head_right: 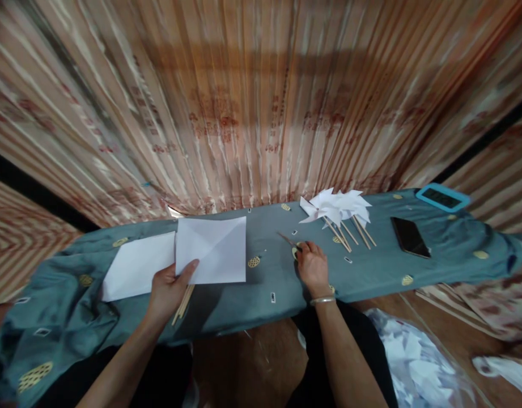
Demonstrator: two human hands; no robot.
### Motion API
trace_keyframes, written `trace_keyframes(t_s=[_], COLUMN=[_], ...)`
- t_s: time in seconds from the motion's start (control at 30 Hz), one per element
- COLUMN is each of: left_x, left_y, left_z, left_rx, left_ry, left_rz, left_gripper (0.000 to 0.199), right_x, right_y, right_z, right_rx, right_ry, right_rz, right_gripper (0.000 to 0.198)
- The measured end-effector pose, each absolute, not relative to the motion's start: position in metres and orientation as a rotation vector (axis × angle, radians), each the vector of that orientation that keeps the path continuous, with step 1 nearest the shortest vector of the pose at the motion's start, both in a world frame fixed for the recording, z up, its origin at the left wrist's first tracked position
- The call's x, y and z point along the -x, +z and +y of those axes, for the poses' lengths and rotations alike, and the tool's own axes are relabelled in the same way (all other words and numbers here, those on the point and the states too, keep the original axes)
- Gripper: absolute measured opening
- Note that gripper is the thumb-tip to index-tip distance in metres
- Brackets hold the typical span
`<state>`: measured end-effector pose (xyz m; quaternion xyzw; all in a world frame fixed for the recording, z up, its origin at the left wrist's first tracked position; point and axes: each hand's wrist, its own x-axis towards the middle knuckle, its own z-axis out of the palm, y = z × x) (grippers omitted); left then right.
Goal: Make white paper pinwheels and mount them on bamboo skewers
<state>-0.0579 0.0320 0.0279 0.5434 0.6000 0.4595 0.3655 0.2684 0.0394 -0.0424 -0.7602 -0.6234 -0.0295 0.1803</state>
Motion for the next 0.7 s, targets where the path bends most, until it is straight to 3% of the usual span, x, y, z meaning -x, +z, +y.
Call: trace_keyframes(t_s=[0.6, 0.7], left_x=[0.068, 0.07], left_y=[0.037, 0.036], left_z=[0.039, 0.041], left_rx=[-1.154, -1.128], left_ry=[1.392, 1.401], left_rz=[1.363, 1.365], left_gripper=[0.033, 0.031], right_x=[-0.264, -0.255], right_y=[-0.007, -0.003], right_z=[0.02, 0.013], right_rx=[2.235, 2.067], right_ry=[0.278, 0.815], right_rz=[-2.113, -1.817], right_gripper=[0.035, 0.036])
